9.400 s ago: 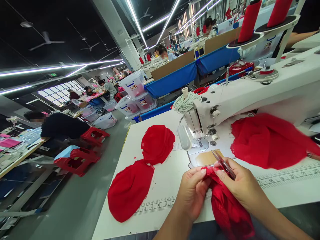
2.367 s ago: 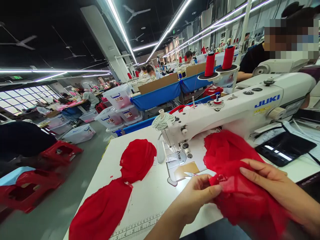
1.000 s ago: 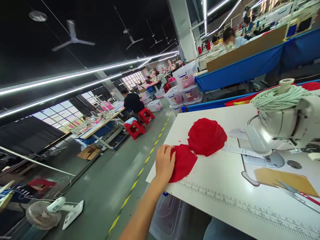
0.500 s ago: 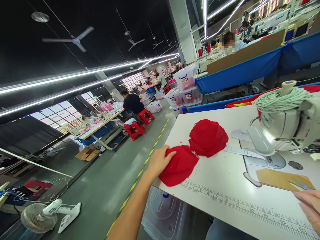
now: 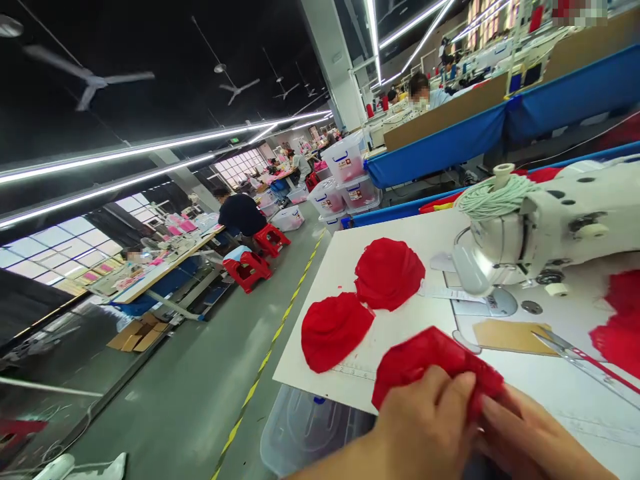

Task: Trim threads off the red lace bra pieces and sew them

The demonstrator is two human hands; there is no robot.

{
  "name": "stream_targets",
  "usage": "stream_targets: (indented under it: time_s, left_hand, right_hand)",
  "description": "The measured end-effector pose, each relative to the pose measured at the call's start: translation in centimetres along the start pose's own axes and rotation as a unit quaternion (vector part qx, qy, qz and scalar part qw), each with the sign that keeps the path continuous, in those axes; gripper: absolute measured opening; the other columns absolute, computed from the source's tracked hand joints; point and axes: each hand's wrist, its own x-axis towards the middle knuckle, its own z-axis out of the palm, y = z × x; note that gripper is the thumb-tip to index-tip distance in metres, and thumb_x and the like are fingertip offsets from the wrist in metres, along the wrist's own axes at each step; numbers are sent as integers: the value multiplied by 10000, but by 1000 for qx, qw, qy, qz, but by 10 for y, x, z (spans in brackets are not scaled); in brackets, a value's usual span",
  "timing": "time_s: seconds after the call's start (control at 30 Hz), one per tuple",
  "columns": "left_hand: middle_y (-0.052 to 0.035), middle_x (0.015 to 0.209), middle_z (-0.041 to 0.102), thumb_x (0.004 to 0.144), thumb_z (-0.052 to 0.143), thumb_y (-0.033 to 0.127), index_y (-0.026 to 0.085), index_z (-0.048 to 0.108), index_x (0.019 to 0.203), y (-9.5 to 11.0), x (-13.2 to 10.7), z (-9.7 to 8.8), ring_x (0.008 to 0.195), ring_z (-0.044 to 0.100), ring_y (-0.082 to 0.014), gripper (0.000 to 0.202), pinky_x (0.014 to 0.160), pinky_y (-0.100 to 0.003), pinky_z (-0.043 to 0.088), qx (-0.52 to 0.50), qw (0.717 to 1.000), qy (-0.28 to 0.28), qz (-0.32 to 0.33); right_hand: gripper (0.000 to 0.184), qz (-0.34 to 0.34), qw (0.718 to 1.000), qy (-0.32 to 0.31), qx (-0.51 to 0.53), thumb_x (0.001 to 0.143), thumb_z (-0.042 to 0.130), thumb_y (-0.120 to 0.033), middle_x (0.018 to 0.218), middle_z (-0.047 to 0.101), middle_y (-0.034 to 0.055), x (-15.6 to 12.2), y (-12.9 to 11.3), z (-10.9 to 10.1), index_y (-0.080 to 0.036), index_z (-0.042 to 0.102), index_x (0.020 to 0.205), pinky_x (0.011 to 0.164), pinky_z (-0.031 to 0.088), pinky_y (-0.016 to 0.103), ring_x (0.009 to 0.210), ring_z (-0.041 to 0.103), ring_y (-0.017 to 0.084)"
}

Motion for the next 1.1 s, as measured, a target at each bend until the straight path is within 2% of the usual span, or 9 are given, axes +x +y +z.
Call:
stream_targets:
  time_s: [0.1,0.17,0.23,0.37,0.5,0.6,0.7,0.83,1.1]
  left_hand:
    - [-169,918,701,904,524,454,88,648,1117,4,2,32,792,670,-265,441,639,-329,551,-102,993,1,63]
    - [-80,808,674,941,465,285,180,667,871,-5,12,29,769,642,-199,238,710,-305,528,-167,985,7,-41]
    - [-91,904,647,904,513,280,183,640,873,-18,28,20,856,617,-209,163,775,-340,507,-201,966,61,-152]
    - [-102,1147,636,815,653,436,192,595,1137,-31,59,12,1075,584,-224,408,973,-377,428,-430,857,9,-285]
    - [-17,789,641,663,797,499,156,638,885,-24,73,14,742,593,-152,439,727,-277,467,-553,770,-97,-305]
    - [32,637,559,604,844,448,153,571,694,-16,75,15,608,502,-103,412,592,-224,399,-551,769,-80,-315]
    - [34,663,570,628,830,424,162,560,730,-12,76,16,621,493,-101,390,600,-221,390,-551,773,-61,-309]
    - [-8,758,635,645,818,405,150,635,844,-12,77,18,684,531,-132,371,669,-259,413,-555,770,-85,-303]
    - [15,683,530,735,723,486,140,612,706,-10,78,24,673,416,-115,364,664,-243,333,-571,763,-90,-289]
  right_hand:
    - [278,-5,998,47,39,723,804,-394,1080,767,99,9,-22,1,-213,753,927,920,540,418,1099,664,329]
    - [268,-10,998,31,56,745,794,-357,1042,776,80,12,-34,-12,-215,752,969,936,525,403,1080,673,305]
    - [268,-15,999,-7,52,787,761,-340,1008,780,71,12,-42,-24,-214,745,1024,951,507,407,1061,679,289]
    - [308,-26,998,-55,-22,822,722,-355,970,777,73,8,-51,-33,-191,730,1082,961,478,429,1040,676,291]
    - [326,-18,990,-80,-111,844,688,-423,918,759,52,7,-57,-34,-200,715,1081,865,501,394,913,690,258]
    - [329,-86,975,-16,-204,834,653,-524,867,725,29,10,-62,-38,-224,707,957,778,504,356,833,660,236]
    - [326,-195,926,70,-317,842,602,-557,886,689,34,12,-66,-40,-238,666,830,836,477,361,909,617,260]
    - [320,-234,878,106,-403,908,497,-518,841,662,32,12,-67,-42,-250,630,792,816,458,359,891,593,266]
    - [331,-202,897,98,-381,895,520,-519,752,623,14,16,-62,-46,-249,630,740,725,460,319,811,578,243]
